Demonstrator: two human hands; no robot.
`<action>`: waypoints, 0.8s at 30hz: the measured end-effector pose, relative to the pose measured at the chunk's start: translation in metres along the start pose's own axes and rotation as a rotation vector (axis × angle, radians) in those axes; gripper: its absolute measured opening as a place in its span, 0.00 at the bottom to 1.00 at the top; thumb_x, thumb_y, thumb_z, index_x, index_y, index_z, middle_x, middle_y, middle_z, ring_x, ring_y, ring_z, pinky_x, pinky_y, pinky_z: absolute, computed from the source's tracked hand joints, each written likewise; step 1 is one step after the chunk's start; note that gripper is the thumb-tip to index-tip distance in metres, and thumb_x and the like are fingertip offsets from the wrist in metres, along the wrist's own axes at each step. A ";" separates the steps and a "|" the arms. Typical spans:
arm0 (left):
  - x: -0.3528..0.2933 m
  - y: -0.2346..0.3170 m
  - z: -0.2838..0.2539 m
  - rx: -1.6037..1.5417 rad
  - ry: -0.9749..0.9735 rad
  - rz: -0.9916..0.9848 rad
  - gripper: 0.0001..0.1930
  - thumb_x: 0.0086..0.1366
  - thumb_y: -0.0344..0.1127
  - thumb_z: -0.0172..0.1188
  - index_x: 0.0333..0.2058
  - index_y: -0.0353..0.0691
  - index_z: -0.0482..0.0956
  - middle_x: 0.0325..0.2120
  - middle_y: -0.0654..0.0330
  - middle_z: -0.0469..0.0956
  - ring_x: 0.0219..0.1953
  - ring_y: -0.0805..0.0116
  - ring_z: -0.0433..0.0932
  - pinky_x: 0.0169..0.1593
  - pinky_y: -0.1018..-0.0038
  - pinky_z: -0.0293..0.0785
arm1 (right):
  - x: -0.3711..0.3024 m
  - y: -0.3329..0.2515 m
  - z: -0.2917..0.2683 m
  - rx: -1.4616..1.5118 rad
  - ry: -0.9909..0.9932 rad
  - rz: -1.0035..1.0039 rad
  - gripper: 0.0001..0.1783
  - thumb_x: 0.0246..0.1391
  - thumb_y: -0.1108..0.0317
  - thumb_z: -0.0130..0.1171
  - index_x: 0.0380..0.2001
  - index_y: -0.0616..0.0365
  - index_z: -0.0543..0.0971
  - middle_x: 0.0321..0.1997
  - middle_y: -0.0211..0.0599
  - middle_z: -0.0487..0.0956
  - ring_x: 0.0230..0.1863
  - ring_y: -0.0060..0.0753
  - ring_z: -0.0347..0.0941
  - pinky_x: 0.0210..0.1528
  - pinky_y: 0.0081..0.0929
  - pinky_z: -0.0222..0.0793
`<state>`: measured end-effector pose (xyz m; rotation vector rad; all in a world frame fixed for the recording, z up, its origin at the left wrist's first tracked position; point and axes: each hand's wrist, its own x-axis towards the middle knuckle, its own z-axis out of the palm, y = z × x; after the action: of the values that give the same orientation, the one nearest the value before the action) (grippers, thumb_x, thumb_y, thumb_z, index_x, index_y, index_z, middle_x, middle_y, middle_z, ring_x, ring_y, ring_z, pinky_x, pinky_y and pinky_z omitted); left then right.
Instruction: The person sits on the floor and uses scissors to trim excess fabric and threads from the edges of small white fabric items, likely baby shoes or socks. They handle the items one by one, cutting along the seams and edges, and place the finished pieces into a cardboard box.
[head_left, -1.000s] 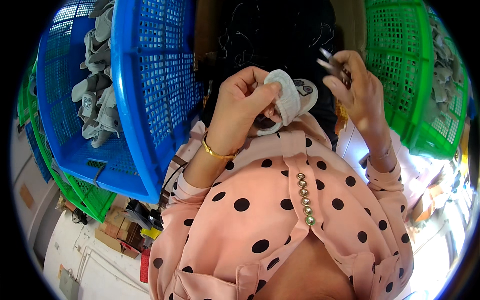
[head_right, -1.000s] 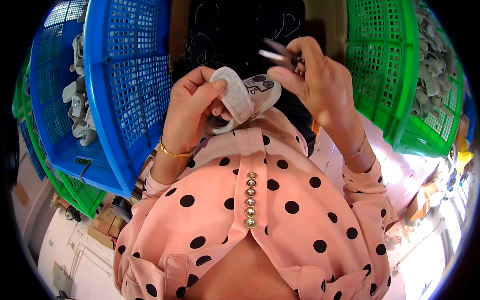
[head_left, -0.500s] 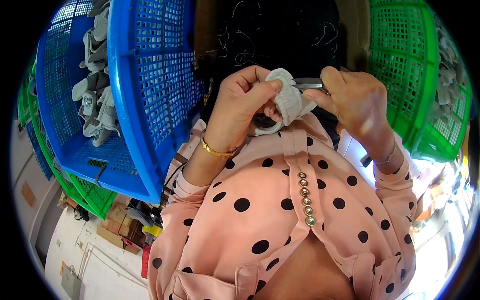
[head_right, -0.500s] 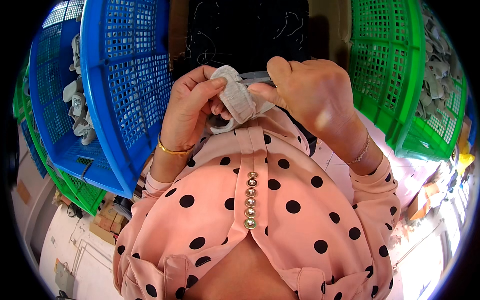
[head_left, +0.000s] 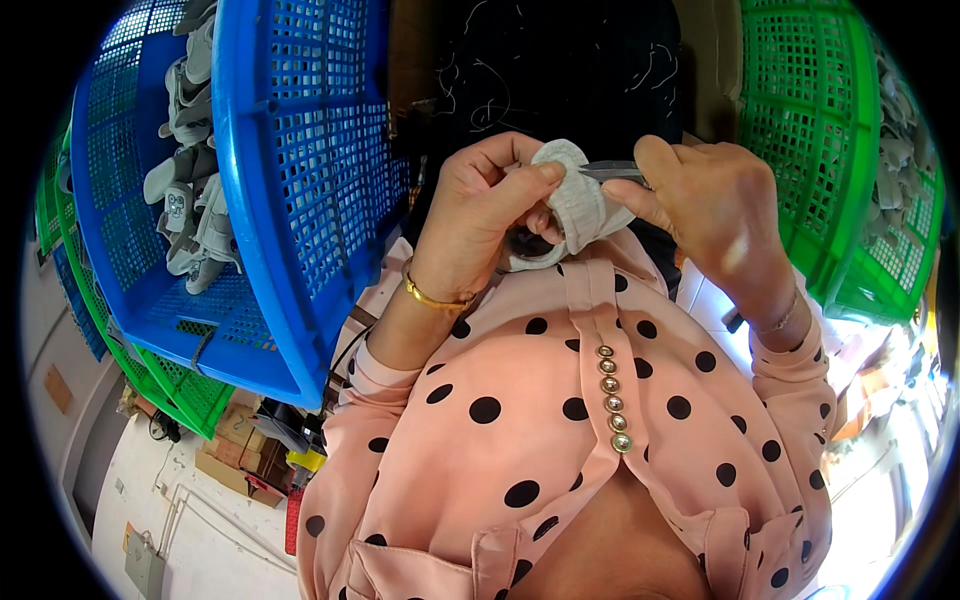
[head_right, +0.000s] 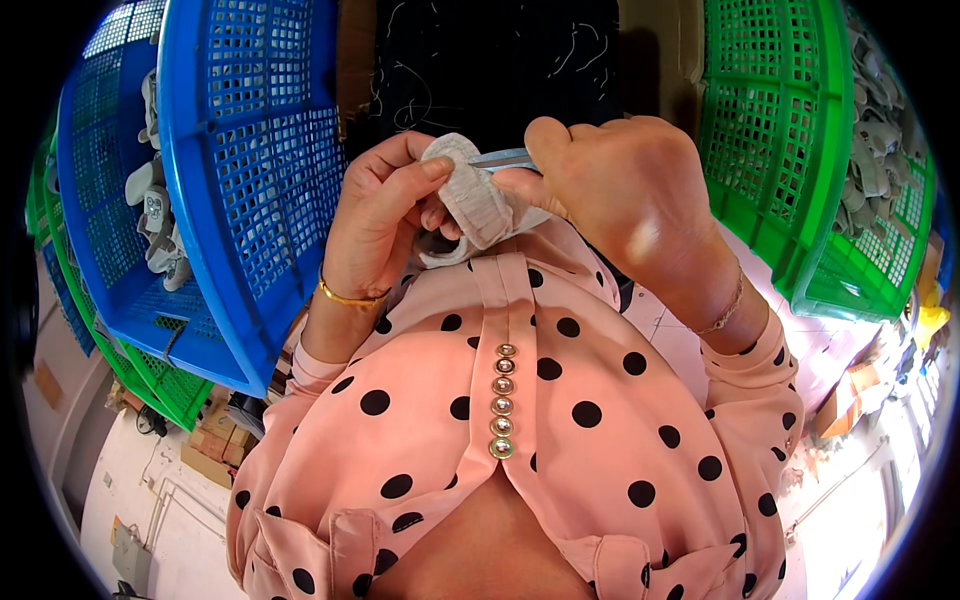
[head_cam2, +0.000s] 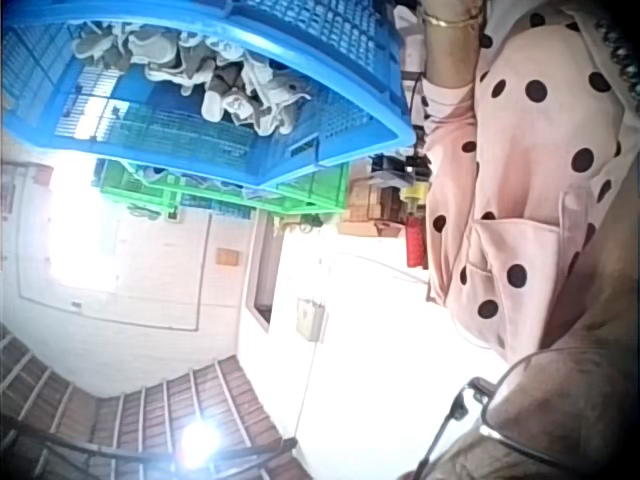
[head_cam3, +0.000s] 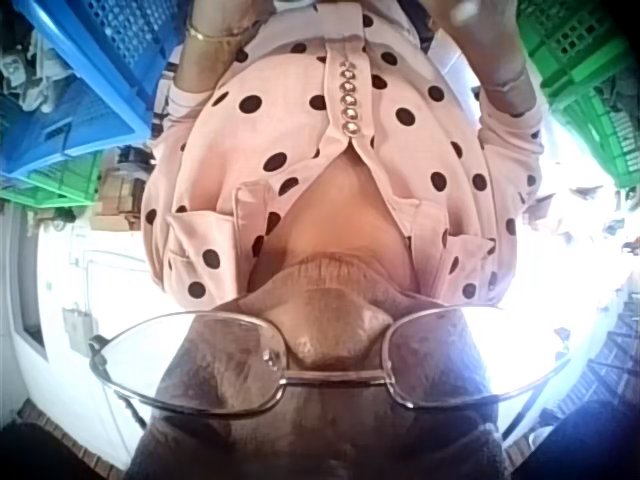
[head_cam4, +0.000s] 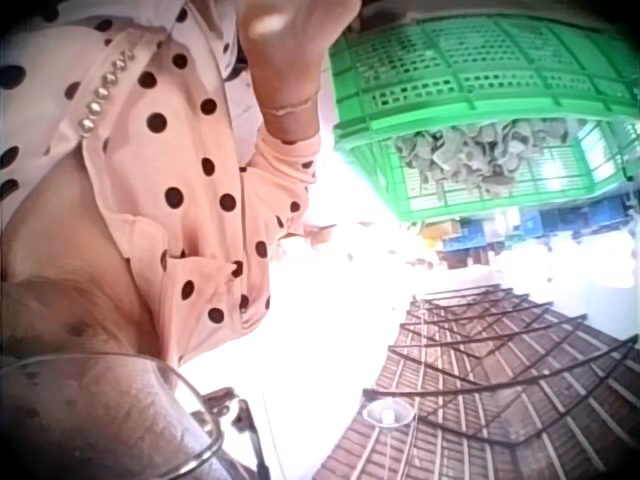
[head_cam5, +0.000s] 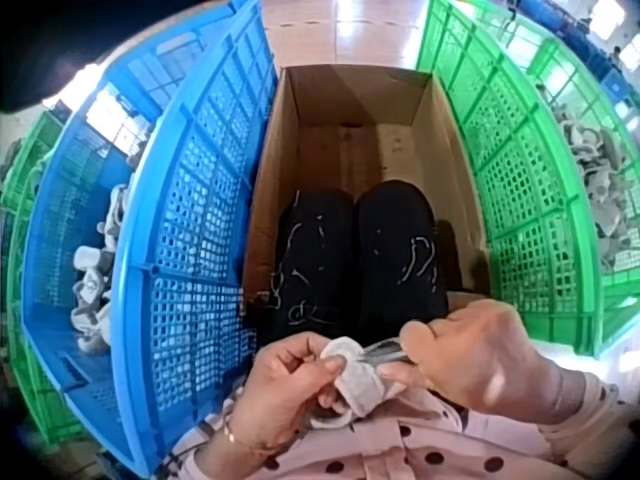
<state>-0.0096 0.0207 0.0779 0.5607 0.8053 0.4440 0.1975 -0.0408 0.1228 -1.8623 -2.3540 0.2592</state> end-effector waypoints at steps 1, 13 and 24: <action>0.001 -0.001 -0.001 -0.004 -0.009 0.000 0.06 0.64 0.31 0.61 0.35 0.34 0.78 0.22 0.62 0.79 0.20 0.81 0.75 0.25 0.86 0.71 | 0.000 0.000 -0.001 0.019 0.002 -0.005 0.22 0.51 0.48 0.62 0.18 0.51 0.70 0.13 0.34 0.70 0.14 0.37 0.69 0.16 0.29 0.60; 0.001 -0.003 -0.001 0.095 -0.021 0.026 0.07 0.66 0.32 0.59 0.38 0.34 0.78 0.25 0.62 0.80 0.22 0.81 0.77 0.28 0.85 0.75 | -0.003 0.010 0.010 0.487 -0.015 0.241 0.23 0.55 0.45 0.60 0.21 0.54 0.72 0.13 0.37 0.71 0.15 0.41 0.69 0.17 0.30 0.60; 0.001 -0.001 -0.004 0.061 -0.058 0.000 0.09 0.66 0.33 0.59 0.39 0.33 0.78 0.26 0.62 0.80 0.23 0.81 0.77 0.29 0.85 0.75 | 0.002 0.006 0.013 0.246 0.069 0.023 0.24 0.51 0.43 0.61 0.27 0.54 0.72 0.16 0.32 0.75 0.18 0.37 0.74 0.19 0.28 0.66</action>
<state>-0.0125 0.0217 0.0744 0.6278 0.7652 0.4024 0.2006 -0.0385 0.1086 -1.7547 -2.1461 0.4565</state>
